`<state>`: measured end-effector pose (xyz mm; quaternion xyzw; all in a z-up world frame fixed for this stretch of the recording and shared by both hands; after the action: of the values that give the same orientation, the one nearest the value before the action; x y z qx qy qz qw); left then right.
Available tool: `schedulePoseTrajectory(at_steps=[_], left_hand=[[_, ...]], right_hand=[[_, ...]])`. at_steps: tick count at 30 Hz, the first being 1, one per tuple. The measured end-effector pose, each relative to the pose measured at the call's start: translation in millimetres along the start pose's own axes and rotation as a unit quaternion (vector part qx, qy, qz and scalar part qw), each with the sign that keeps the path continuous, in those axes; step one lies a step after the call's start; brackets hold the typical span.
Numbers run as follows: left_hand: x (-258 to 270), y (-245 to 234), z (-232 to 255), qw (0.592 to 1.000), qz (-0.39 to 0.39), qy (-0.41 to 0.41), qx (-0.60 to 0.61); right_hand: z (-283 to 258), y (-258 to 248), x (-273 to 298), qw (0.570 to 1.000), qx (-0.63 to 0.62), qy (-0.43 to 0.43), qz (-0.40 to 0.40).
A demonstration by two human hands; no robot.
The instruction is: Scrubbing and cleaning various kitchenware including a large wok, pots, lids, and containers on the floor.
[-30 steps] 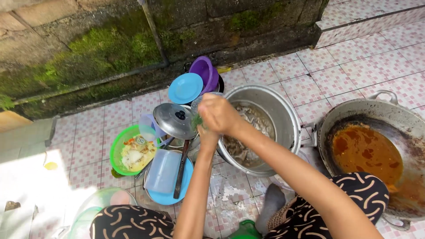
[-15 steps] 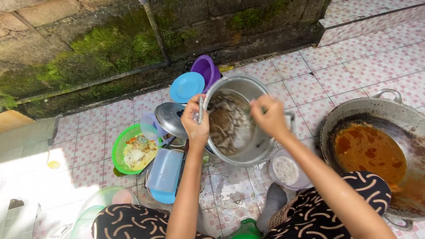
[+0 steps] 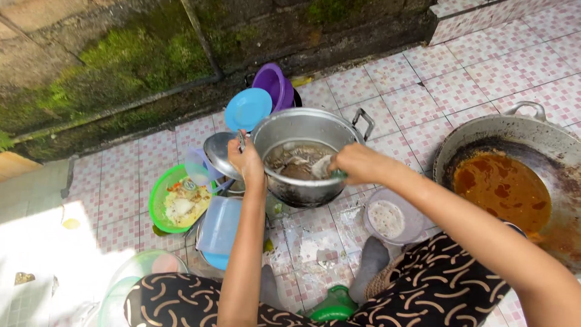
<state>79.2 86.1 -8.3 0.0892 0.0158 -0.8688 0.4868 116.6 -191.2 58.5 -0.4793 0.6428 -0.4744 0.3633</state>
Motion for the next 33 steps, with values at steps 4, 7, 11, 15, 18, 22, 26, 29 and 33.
schedulePoseTrajectory(at_steps=[4, 7, 11, 15, 18, 22, 26, 29, 33], left_hand=[[10.0, -8.4, -31.0, 0.971, -0.043, -0.057, -0.226], [80.7, 14.2, 84.2, 0.841, -0.102, 0.401, -0.348], [126.8, 69.0, 61.9, 0.744, -0.503, 0.214, -0.384], [96.8, 78.1, -0.7, 0.853, -0.437, 0.064, -0.278], [71.6, 67.0, -74.3, 0.915, -0.370, 0.031, -0.155], [82.0, 60.9, -90.3, 0.931, -0.343, -0.118, 0.049], [103.6, 59.1, -87.5, 0.920, -0.258, -0.255, 0.149], [109.7, 67.6, -77.5, 0.920, -0.226, -0.249, 0.199], [112.0, 65.8, -42.3, 0.933, -0.248, -0.200, 0.169]], right_hand=[[15.9, -24.6, -6.7, 0.999, -0.028, 0.024, -0.024], [29.5, -26.8, -6.1, 0.992, -0.044, 0.091, -0.076], [36.7, -21.7, 4.2, 0.990, -0.095, 0.095, -0.038], [39.8, -63.3, 72.7, 0.879, -0.115, 0.133, 0.444], [105.3, 52.6, 150.3, 0.696, -0.275, 0.360, 0.557], [245.8, 397.4, 192.1, 0.711, -0.236, 0.625, 0.220], [202.0, 480.4, 213.8, 0.722, -0.253, 0.644, 0.000], [175.8, 459.6, 193.7, 0.707, -0.346, 0.617, -0.014], [214.8, 512.5, 194.4, 0.261, -0.829, 0.468, 0.160]])
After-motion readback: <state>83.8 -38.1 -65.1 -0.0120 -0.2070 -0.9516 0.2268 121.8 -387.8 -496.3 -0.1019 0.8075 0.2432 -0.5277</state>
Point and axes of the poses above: each hand's wrist, its own x-axis away from the middle knuckle, its own y-axis out of the palm, z = x × y, the point moved 6 cm from there along -x, towards the middle knuckle, and after that the axes turned 2 degrees about -y, right-handed, at the moved point
